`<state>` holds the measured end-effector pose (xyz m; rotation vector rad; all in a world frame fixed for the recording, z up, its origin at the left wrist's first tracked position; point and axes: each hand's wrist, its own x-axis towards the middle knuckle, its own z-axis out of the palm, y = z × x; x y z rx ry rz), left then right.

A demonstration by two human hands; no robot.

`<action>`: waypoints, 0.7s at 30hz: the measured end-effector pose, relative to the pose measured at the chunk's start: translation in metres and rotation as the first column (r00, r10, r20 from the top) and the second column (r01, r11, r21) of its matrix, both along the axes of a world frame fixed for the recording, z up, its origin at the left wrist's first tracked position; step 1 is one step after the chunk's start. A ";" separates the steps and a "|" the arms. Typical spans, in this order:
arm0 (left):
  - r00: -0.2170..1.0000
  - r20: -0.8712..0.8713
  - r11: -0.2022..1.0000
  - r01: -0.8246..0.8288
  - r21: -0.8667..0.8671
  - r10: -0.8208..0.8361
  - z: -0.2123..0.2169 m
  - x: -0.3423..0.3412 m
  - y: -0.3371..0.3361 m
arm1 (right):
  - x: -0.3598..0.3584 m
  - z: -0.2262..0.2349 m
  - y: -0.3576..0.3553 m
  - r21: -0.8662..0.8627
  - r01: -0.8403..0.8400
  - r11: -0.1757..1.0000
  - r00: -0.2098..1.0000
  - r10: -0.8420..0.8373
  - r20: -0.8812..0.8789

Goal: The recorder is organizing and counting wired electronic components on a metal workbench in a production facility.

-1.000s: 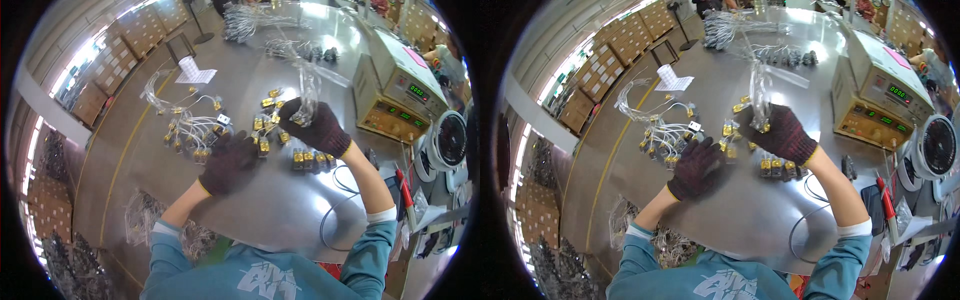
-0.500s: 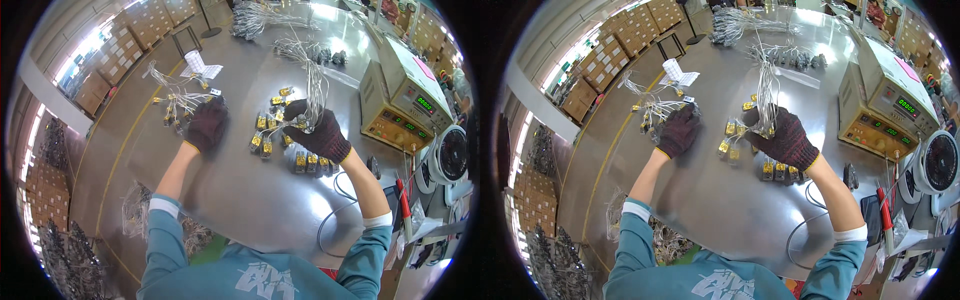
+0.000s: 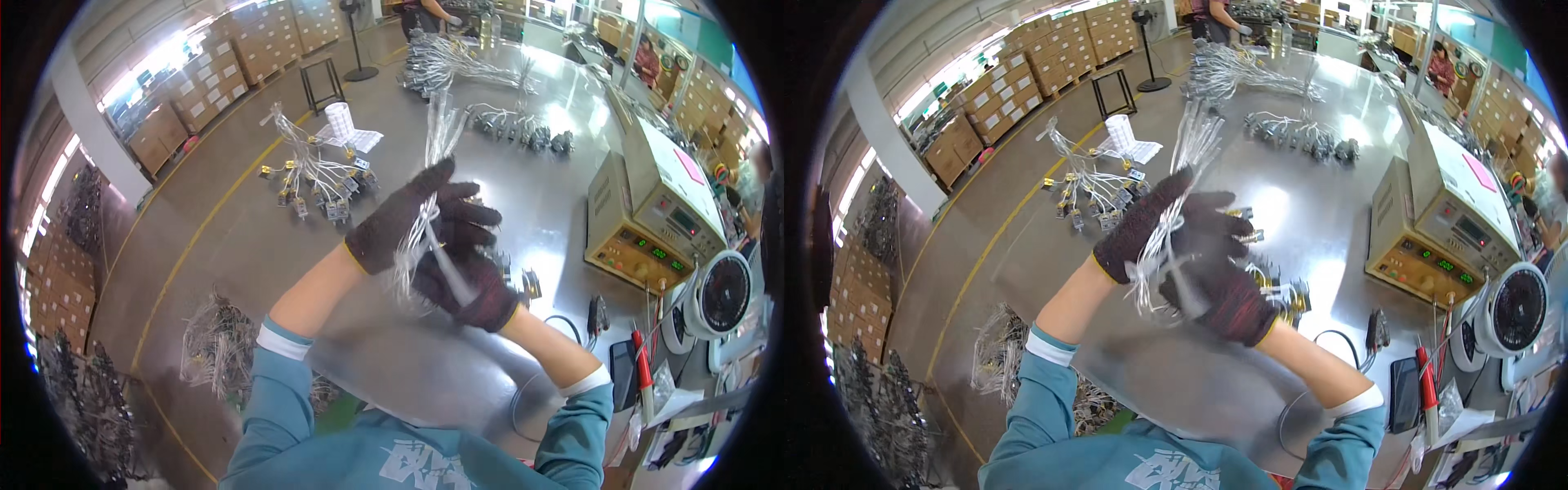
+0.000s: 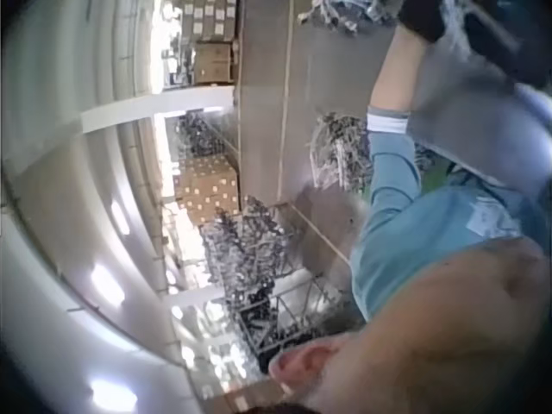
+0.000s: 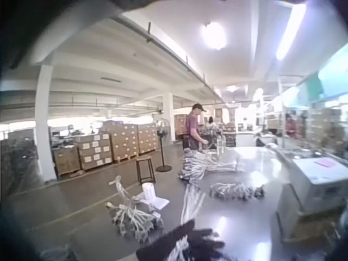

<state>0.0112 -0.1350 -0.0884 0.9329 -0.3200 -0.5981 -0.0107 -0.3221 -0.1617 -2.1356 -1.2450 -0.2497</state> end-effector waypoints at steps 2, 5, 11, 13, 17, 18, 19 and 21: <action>0.998 0.038 0.995 0.041 0.093 -0.044 0.002 -0.012 0.000 | -0.002 -0.010 0.013 -0.091 0.049 0.995 0.931 -0.013 0.364; 0.974 0.160 0.984 0.149 0.096 -0.163 0.021 -0.031 0.003 | -0.017 -0.017 0.012 0.427 -0.126 0.896 0.812 0.340 -0.474; 0.909 0.378 0.984 0.174 0.037 -0.175 0.041 -0.049 -0.004 | 0.000 0.013 0.006 0.362 -0.148 0.920 0.732 0.348 -0.586; 0.842 0.538 0.999 0.025 0.026 -0.035 0.039 -0.057 0.004 | 0.002 0.039 0.008 0.341 -0.286 0.896 0.929 0.347 -0.132; 0.870 0.469 0.912 -0.059 0.407 -0.153 0.022 -0.080 0.022 | 0.019 0.050 0.008 -0.209 -0.278 0.938 0.857 0.144 -0.495; 0.890 0.397 0.914 0.050 0.403 -0.224 0.001 -0.078 0.027 | 0.032 0.004 0.012 -0.128 -0.188 0.974 0.936 0.138 -0.324; 0.902 0.319 0.907 0.154 0.392 -0.291 -0.018 -0.078 0.035 | 0.038 -0.032 0.020 -0.028 -0.117 0.993 0.983 0.112 -0.147; 0.902 0.270 0.838 0.156 0.522 -0.336 -0.050 -0.080 0.038 | 0.037 -0.063 0.033 0.224 -0.180 0.958 0.982 0.187 -0.012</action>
